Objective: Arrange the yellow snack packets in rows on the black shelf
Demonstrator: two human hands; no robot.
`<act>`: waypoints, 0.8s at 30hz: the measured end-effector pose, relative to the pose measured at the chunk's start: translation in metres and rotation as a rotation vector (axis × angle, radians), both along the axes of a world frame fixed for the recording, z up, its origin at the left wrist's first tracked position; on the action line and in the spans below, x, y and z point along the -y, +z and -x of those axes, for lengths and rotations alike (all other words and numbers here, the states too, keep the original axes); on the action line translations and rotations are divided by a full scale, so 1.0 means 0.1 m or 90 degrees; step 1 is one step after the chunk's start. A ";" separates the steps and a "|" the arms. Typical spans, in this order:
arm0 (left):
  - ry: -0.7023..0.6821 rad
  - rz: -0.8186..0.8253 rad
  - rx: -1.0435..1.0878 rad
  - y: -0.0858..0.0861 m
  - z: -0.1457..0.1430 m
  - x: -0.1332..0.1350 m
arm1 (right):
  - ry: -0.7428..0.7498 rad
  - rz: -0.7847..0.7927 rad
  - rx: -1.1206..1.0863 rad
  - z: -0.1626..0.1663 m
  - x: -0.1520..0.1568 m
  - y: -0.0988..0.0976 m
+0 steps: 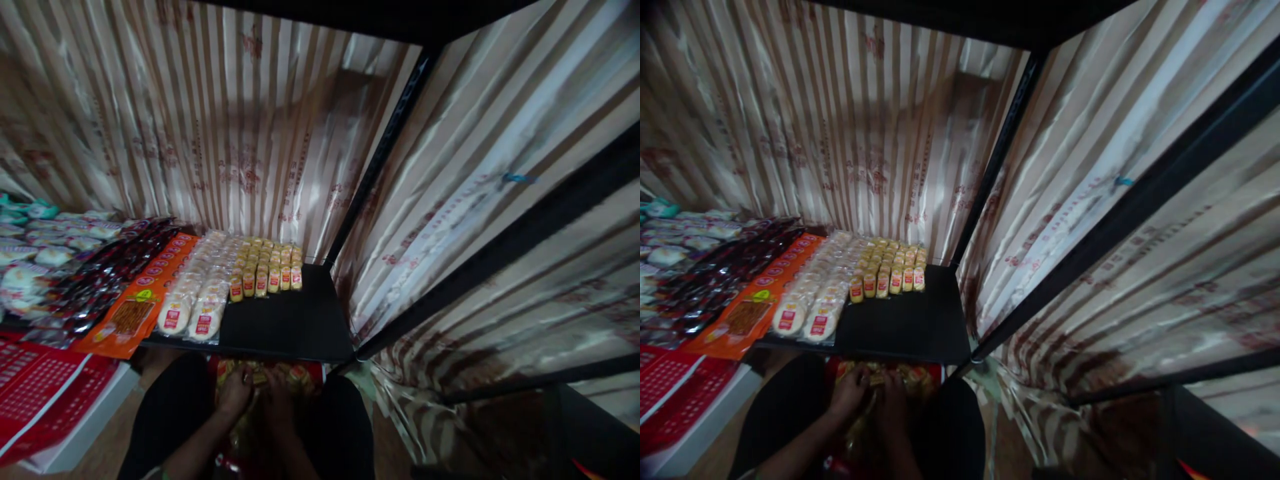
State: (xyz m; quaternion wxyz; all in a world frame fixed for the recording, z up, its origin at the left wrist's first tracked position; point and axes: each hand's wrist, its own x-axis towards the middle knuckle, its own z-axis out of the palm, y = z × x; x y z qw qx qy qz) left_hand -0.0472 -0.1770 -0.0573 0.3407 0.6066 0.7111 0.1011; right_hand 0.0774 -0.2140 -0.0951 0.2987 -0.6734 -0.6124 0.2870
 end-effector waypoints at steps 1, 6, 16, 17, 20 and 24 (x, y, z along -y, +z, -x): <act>-0.022 -0.014 0.002 0.07 0.04 0.02 | 0.030 -0.003 0.004 0.00 0.02 0.03; -0.087 -0.061 0.014 0.32 0.17 0.07 | 0.114 0.027 0.001 0.03 0.09 0.13; -0.160 -0.126 0.091 0.57 0.13 0.11 | 0.132 -0.007 0.023 -0.06 0.16 0.35; -0.161 -0.134 0.112 0.61 0.12 0.11 | 0.128 -0.013 0.017 -0.07 0.16 0.37; -0.151 -0.144 0.178 0.69 0.11 0.08 | 0.118 -0.016 -0.020 -0.12 0.17 0.44; -0.135 -0.131 0.248 0.77 0.07 0.05 | 0.104 0.003 -0.091 -0.20 0.15 0.57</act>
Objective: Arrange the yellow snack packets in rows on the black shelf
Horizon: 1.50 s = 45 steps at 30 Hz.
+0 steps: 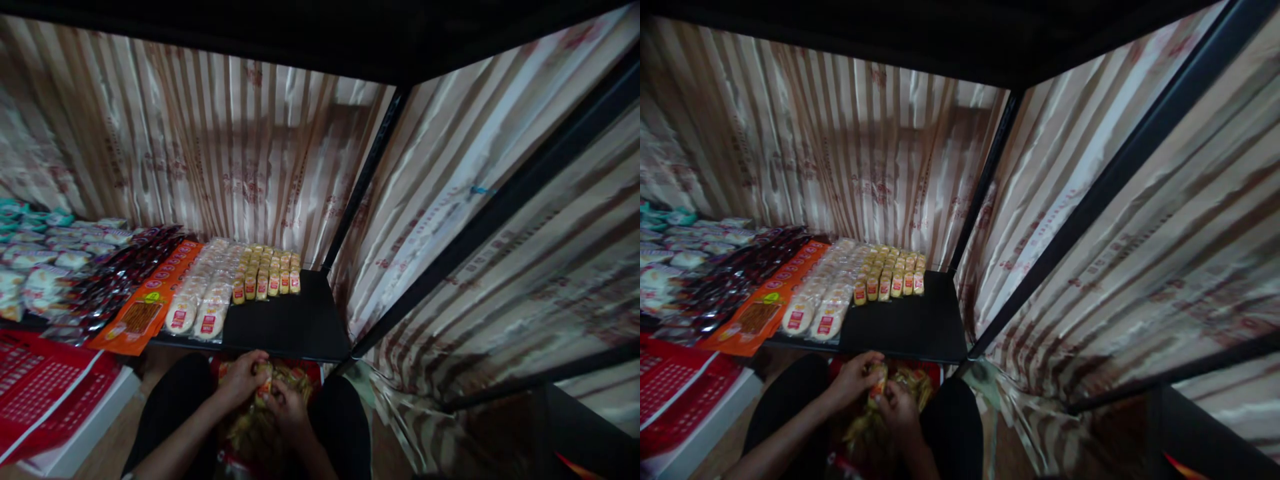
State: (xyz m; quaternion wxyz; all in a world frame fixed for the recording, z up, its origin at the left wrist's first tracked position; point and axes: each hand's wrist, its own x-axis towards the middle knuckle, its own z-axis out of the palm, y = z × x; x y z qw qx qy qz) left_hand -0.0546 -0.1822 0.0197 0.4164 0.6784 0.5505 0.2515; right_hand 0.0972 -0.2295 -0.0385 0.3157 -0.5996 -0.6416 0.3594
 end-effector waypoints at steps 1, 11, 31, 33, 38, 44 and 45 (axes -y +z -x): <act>-0.009 0.002 0.014 0.02 -0.02 0.00 | -0.003 0.007 -0.018 -0.02 0.00 0.04; -0.004 -0.017 0.041 0.12 -0.17 -0.04 | -0.059 -0.037 -0.081 -0.11 -0.02 0.50; 0.082 -0.145 0.097 0.35 -0.75 -0.56 | -0.292 -0.088 -0.265 -0.58 -0.69 0.53; 0.068 -0.200 0.014 0.33 -0.81 -0.65 | -0.328 -0.105 -0.259 -0.67 -0.81 0.53; -0.010 -0.350 -0.126 0.20 -1.03 -0.96 | -0.339 -0.144 -0.218 -0.87 -1.20 0.49; -0.070 -0.414 -0.247 -0.01 -1.23 -1.38 | -0.380 -0.147 -0.107 -1.10 -1.85 0.48; -0.073 -0.418 -0.256 -0.03 -1.24 -1.43 | -0.384 -0.150 -0.082 -1.13 -1.96 0.49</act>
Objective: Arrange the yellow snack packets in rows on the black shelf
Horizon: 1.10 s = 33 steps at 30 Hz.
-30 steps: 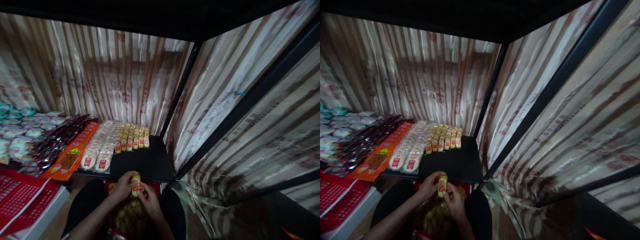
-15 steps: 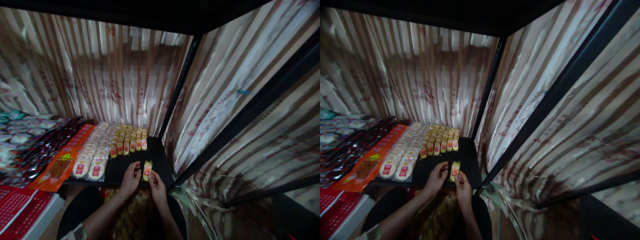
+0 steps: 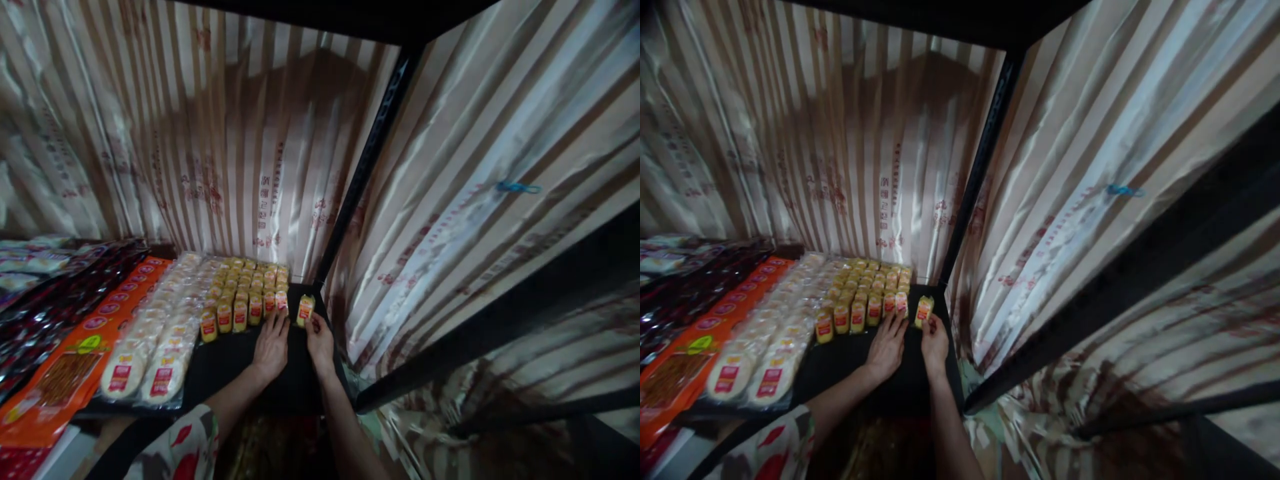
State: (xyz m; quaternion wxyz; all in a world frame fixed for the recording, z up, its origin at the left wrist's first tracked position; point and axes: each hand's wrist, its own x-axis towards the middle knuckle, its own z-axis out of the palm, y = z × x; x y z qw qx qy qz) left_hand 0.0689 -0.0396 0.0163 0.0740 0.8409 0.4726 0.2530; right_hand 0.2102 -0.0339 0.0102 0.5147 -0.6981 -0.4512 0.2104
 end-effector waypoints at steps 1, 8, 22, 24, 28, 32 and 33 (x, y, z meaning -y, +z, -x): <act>-0.001 -0.004 -0.005 -0.02 0.00 -0.04 | -0.007 0.005 0.023 -0.03 -0.10 0.01; 0.009 -0.030 -0.006 -0.13 0.00 -0.15 | -0.030 0.033 0.111 -0.08 -0.67 0.01; -0.003 -0.086 -0.024 -0.22 -0.02 -0.17 | -0.051 0.074 0.184 0.08 -1.25 -0.04; -0.002 -0.085 -0.025 -0.20 -0.03 -0.17 | -0.031 0.081 0.202 0.10 -1.27 -0.03; -0.001 -0.083 -0.020 -0.16 -0.04 -0.16 | -0.001 0.079 0.224 0.15 -1.29 0.00; 0.006 -0.077 -0.017 -0.12 -0.04 -0.14 | -0.025 0.034 0.285 0.18 -1.28 -0.02; 0.012 -0.075 -0.018 -0.11 -0.04 -0.14 | -0.034 0.027 0.291 0.19 -1.29 -0.04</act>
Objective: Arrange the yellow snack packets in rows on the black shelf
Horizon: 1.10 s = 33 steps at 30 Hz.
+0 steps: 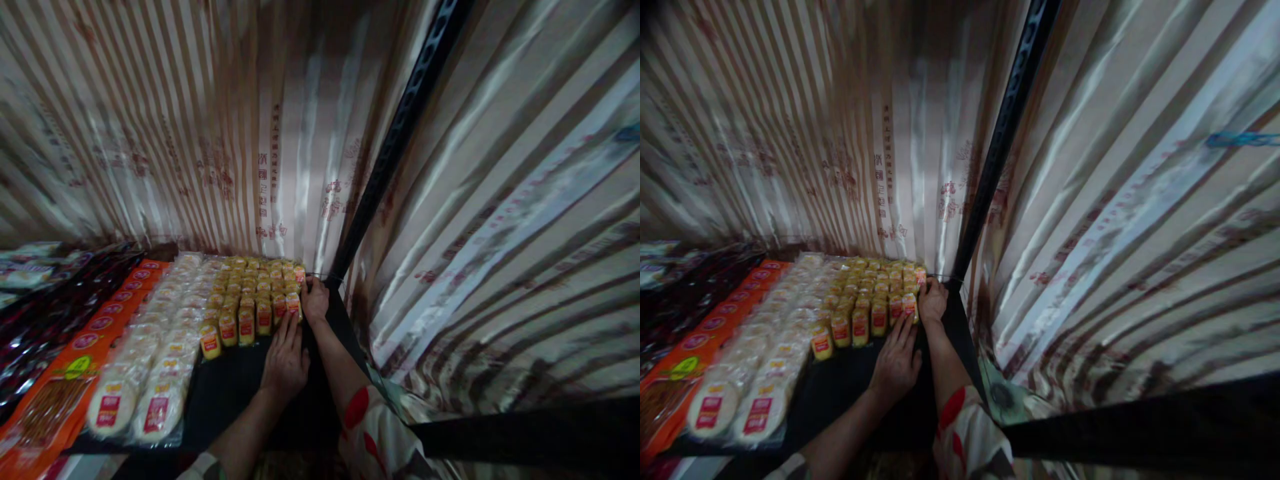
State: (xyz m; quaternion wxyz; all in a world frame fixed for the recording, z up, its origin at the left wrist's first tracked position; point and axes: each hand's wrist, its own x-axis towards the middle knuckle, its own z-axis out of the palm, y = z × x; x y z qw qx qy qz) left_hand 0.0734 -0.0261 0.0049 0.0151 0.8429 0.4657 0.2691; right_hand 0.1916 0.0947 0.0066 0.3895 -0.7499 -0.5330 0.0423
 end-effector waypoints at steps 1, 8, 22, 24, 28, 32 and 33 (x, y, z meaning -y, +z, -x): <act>0.005 0.001 -0.001 0.01 0.00 0.00 | -0.006 -0.005 0.000 0.00 0.00 -0.01; 0.006 -0.012 -0.007 0.03 -0.01 0.01 | 0.021 0.004 -0.065 -0.07 -0.04 -0.09; -0.006 0.019 -0.024 0.01 0.00 0.01 | 0.122 -0.117 -0.130 -0.09 0.08 -0.18; -0.005 0.024 -0.022 0.02 0.00 0.01 | 0.122 -0.129 -0.128 -0.10 0.11 -0.17; -0.010 0.019 -0.003 0.03 0.00 0.02 | 0.060 -0.178 -0.139 -0.06 0.26 -0.10; -0.025 0.005 0.019 0.06 0.04 0.06 | 0.013 -0.206 -0.195 0.00 0.58 0.03; -0.034 0.000 0.024 0.07 0.06 0.07 | 0.005 -0.205 -0.214 0.02 0.68 0.07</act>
